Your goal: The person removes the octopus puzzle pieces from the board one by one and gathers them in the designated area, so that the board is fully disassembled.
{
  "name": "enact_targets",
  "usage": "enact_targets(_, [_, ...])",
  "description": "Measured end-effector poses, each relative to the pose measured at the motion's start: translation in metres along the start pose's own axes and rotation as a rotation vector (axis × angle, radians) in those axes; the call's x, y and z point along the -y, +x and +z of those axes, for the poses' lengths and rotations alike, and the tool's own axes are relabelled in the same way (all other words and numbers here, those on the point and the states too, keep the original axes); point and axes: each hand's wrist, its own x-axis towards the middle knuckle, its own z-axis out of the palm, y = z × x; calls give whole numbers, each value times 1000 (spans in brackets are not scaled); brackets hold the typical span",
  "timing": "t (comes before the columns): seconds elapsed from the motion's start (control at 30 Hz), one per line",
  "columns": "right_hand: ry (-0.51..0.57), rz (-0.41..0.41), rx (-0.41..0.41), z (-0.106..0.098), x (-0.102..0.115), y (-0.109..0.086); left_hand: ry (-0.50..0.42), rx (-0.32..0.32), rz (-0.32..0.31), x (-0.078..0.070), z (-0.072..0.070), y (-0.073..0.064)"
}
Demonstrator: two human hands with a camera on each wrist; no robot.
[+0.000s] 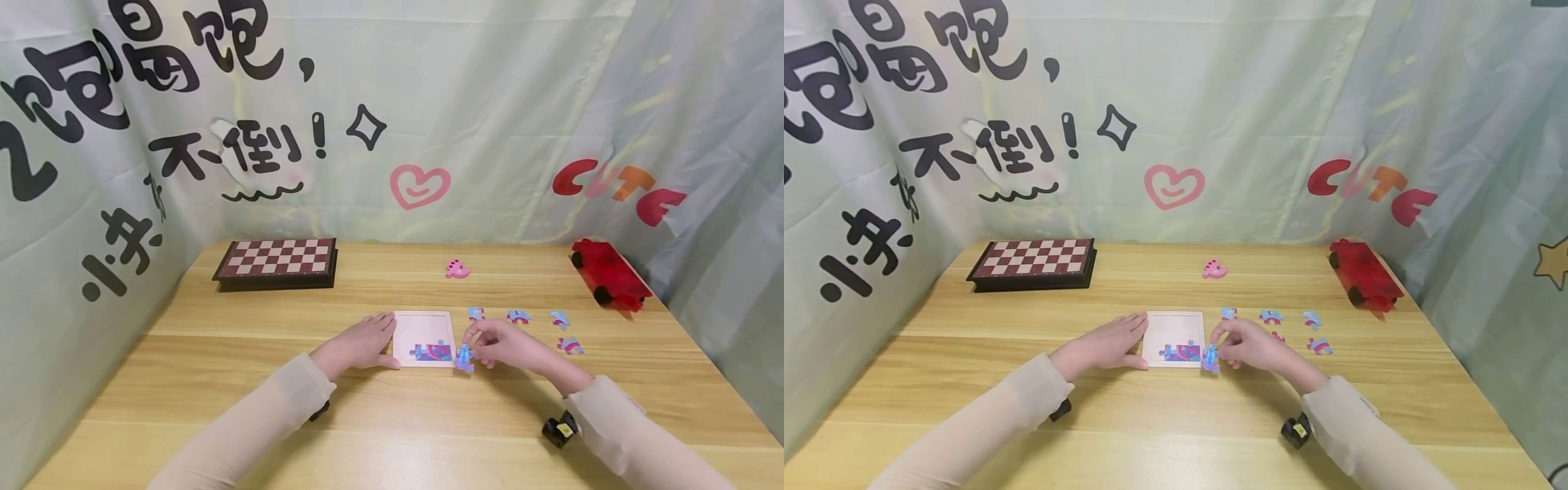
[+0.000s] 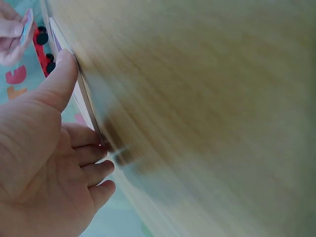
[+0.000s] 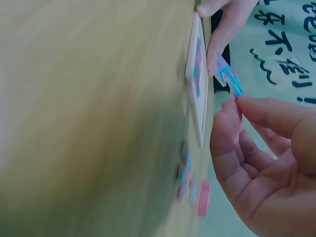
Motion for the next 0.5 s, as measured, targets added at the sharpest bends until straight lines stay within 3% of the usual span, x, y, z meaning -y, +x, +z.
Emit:
enact_targets(0.23, [16,39,77,-10,-11,-23,-2,0,2,-1,-1,-1])
enact_targets(0.5, [29,70,183,-15,-21,-34,4,-2,1,-1,-2,-1])
